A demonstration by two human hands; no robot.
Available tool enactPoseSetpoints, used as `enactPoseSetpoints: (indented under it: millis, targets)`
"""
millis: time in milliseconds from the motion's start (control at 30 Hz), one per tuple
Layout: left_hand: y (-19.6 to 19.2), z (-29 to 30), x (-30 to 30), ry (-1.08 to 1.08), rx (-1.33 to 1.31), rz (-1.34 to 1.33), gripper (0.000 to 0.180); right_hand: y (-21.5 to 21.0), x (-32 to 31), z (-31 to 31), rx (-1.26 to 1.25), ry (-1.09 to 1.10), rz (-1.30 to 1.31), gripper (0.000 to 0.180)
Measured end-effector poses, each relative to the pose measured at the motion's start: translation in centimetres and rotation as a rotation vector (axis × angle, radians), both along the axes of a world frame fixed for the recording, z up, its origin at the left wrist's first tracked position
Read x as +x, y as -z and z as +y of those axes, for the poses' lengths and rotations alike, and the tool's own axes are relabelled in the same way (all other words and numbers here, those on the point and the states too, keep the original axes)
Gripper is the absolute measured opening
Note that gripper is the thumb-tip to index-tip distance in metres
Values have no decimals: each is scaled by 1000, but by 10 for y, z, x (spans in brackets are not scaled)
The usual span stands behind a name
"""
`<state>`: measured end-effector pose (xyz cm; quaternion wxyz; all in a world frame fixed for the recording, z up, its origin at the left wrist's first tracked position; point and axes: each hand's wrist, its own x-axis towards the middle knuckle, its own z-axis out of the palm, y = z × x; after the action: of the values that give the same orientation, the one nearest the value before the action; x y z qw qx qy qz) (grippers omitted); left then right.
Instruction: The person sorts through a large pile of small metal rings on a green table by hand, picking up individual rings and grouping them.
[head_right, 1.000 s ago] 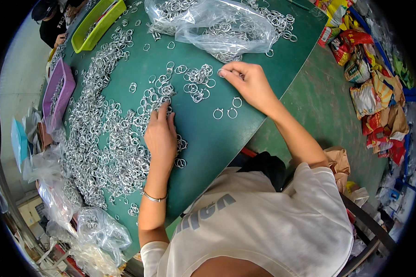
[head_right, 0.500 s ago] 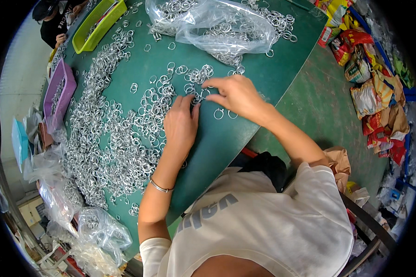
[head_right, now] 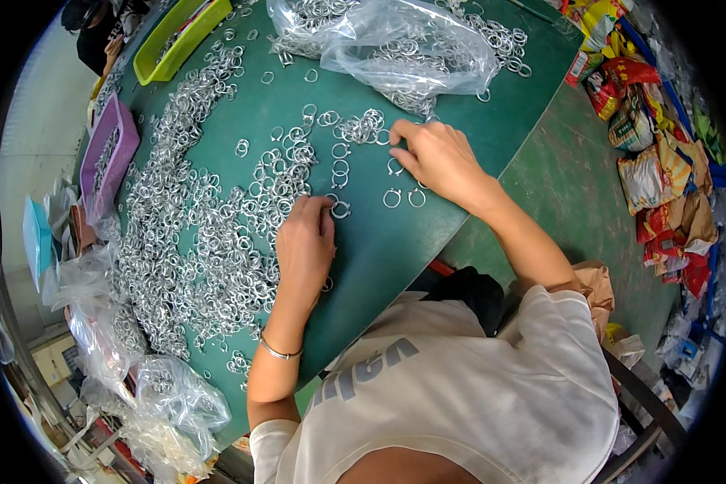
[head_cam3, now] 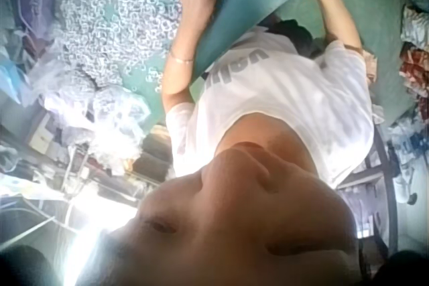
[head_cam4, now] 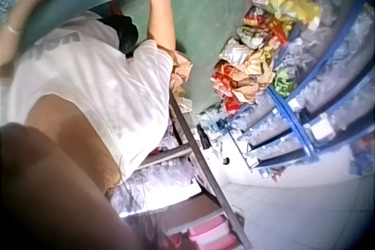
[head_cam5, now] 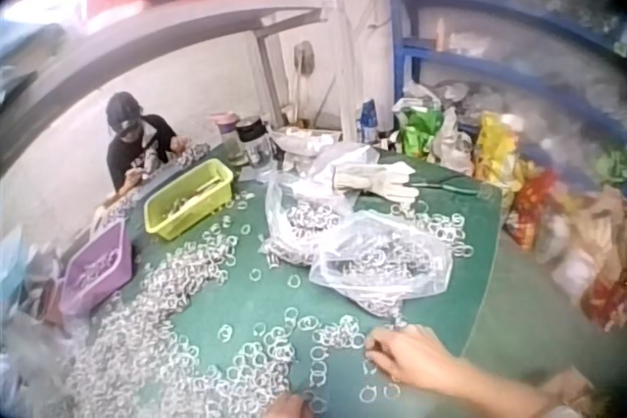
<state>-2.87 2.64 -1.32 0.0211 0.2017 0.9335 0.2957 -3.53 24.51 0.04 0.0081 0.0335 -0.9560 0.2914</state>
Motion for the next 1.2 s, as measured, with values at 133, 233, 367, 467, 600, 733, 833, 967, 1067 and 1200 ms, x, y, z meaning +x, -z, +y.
enactPoseSetpoints:
  millis: [133, 233, 367, 467, 600, 733, 833, 967, 1067, 1200]
  targets:
    - [-5, 2, -3, -19, -3, 19, 14, 6, -12, -21, -13, -152, 158, 16]
    - [-7, 12, -6, -45, -7, 40, 16, 16, -23, -30, 157, -170, 175, 17]
    - [-1, 6, -6, -41, -76, 19, 23, 10, -24, -20, 257, -97, 144, 19]
    - [4, 6, -6, -43, -38, 46, 23, 6, -15, -27, -32, -243, 268, 16]
    - [1, 11, -6, -61, -1, 40, 21, 16, -19, -38, 98, -281, 142, 16]
    - [-5, 6, -5, -78, -7, 84, 20, 21, -21, -26, -119, -219, 169, 13]
    - [-5, 2, -2, -81, 0, 61, 20, 22, -14, -22, -681, -137, -51, 24]
    - [0, 1, -3, -93, 13, 77, 20, 11, -8, -11, -1648, 6, -646, 26]
    - [-3, 1, -5, -104, 10, 84, 21, 11, -13, -7, -1790, 8, -732, 24]
    - [-3, -3, -3, -104, 22, 79, 23, 5, -12, -15, -1348, 27, -558, 19]
